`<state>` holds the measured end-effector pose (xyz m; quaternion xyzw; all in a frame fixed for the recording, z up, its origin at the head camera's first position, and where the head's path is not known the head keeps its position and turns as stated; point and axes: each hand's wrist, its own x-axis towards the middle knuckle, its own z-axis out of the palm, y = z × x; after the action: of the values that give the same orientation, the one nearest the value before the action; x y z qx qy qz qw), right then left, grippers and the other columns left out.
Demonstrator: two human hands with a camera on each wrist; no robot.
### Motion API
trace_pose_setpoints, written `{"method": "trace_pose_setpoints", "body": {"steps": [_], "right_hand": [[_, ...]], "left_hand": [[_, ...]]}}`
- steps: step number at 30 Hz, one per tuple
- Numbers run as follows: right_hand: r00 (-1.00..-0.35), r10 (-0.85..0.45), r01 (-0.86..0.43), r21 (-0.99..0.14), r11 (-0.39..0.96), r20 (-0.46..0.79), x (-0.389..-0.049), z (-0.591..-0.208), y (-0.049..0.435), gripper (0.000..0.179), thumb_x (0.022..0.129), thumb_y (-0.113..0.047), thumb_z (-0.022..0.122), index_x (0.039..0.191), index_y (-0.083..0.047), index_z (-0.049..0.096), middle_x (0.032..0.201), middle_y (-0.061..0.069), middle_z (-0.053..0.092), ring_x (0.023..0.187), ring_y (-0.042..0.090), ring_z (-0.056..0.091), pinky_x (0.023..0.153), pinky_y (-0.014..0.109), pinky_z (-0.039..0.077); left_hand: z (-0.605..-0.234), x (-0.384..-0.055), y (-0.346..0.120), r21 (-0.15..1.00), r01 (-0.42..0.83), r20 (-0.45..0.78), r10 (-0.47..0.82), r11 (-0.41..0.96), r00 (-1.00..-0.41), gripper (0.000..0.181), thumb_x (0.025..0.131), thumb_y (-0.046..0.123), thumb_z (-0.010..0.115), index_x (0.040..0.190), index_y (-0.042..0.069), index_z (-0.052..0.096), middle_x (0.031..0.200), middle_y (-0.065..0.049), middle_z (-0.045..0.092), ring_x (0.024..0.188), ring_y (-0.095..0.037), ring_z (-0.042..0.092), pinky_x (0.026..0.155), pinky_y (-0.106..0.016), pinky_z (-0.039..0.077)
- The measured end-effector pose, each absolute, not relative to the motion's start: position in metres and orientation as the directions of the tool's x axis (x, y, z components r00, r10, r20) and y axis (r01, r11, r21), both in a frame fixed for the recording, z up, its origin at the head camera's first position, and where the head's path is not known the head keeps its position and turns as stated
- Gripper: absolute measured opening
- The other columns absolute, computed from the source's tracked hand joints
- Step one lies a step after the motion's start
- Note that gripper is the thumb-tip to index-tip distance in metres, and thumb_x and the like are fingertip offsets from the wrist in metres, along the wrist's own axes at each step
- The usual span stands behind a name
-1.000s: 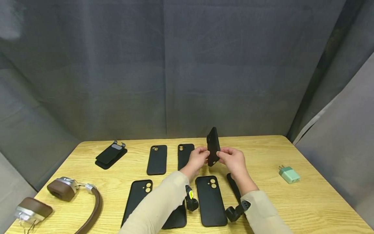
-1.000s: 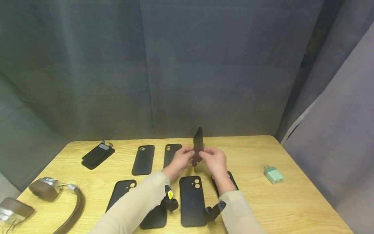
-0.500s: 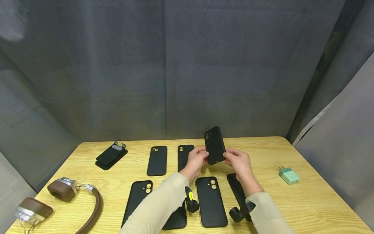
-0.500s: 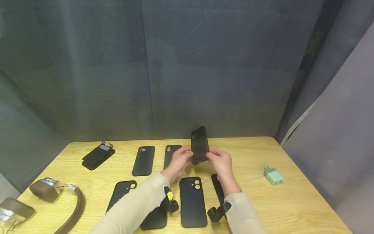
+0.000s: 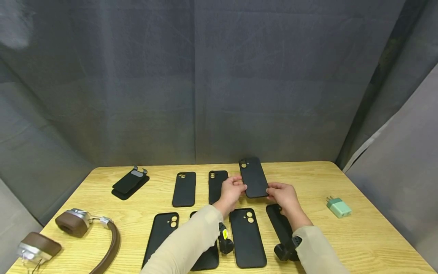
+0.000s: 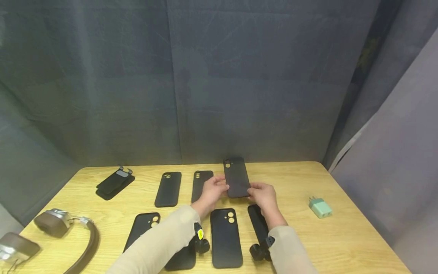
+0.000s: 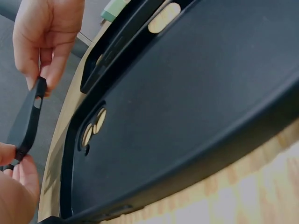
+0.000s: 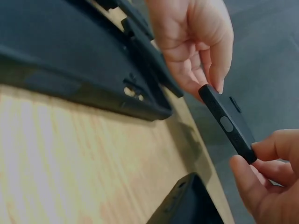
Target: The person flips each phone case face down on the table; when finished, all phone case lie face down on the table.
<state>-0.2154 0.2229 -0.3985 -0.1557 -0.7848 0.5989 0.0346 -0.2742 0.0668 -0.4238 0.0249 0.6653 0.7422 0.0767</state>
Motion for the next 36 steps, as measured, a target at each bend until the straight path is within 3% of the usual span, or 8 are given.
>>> {"method": "trace_pose_setpoints", "body": {"steps": [4, 6, 11, 15, 25, 36], "right_hand": [[-0.953, 0.272, 0.204, -0.944, 0.258, -0.132, -0.218, -0.405, 0.224, 0.037, 0.09, -0.004, 0.052, 0.123, 0.012, 0.051, 0.116, 0.029, 0.056, 0.076, 0.015, 0.065, 0.076, 0.035, 0.054], [-0.955, 0.265, 0.207, -0.94, 0.272, -0.133, -0.219, -0.407, 0.224, 0.037, 0.09, -0.003, 0.051, 0.124, 0.013, 0.05, 0.12, 0.032, 0.052, 0.082, 0.021, 0.066, 0.073, 0.031, 0.054], [-0.963, 0.234, 0.207, -0.92, 0.333, -0.132, -0.222, -0.41, 0.222, 0.039, 0.089, -0.001, 0.053, 0.123, 0.016, 0.048, 0.123, 0.036, 0.048, 0.1, 0.037, 0.06, 0.077, 0.036, 0.054], [-0.967, 0.215, 0.214, -0.898, 0.384, -0.139, -0.225, -0.411, 0.221, 0.038, 0.087, 0.0, 0.055, 0.12, 0.017, 0.049, 0.121, 0.036, 0.049, 0.104, 0.04, 0.058, 0.078, 0.037, 0.053], [-0.959, 0.209, 0.271, -0.83, 0.488, -0.19, -0.23, -0.409, 0.223, 0.036, 0.085, -0.002, 0.059, 0.117, 0.014, 0.054, 0.116, 0.032, 0.054, 0.096, 0.037, 0.063, 0.08, 0.043, 0.051], [-0.963, 0.223, 0.261, -0.745, 0.614, -0.154, -0.238, -0.412, 0.221, 0.032, 0.08, -0.002, 0.062, 0.108, 0.014, 0.059, 0.101, 0.027, 0.062, 0.077, 0.025, 0.065, 0.072, 0.039, 0.053]], "left_hand": [[-0.427, -0.274, 0.067, 0.997, -0.079, -0.075, 0.161, -0.016, -0.984, 0.038, 0.08, -0.008, 0.062, 0.118, -0.004, 0.056, 0.094, -0.013, 0.059, 0.076, -0.015, 0.059, 0.075, -0.034, 0.053], [-0.428, -0.273, 0.067, 0.996, -0.085, -0.086, 0.168, 0.013, -0.982, 0.04, 0.08, -0.009, 0.062, 0.119, -0.004, 0.056, 0.096, -0.015, 0.058, 0.079, -0.017, 0.059, 0.075, -0.032, 0.052], [-0.429, -0.272, 0.065, 0.993, -0.093, -0.105, 0.168, 0.078, -0.98, 0.043, 0.079, -0.01, 0.062, 0.121, -0.006, 0.055, 0.099, -0.017, 0.058, 0.085, -0.019, 0.058, 0.074, -0.029, 0.051], [-0.428, -0.271, 0.065, 0.988, -0.096, -0.114, 0.144, 0.125, -0.983, 0.043, 0.078, -0.011, 0.062, 0.121, -0.006, 0.056, 0.102, -0.019, 0.059, 0.093, -0.023, 0.058, 0.077, -0.03, 0.051], [-0.422, -0.264, 0.069, 0.954, -0.065, -0.102, 0.112, 0.292, -0.988, 0.045, 0.079, -0.008, 0.061, 0.123, -0.005, 0.056, 0.115, -0.02, 0.061, 0.111, -0.031, 0.056, 0.083, -0.035, 0.051], [-0.425, -0.268, 0.075, 0.905, -0.043, -0.095, 0.101, 0.423, -0.99, 0.045, 0.077, -0.006, 0.064, 0.121, -0.002, 0.059, 0.114, -0.016, 0.063, 0.106, -0.027, 0.059, 0.073, -0.029, 0.052]]}}
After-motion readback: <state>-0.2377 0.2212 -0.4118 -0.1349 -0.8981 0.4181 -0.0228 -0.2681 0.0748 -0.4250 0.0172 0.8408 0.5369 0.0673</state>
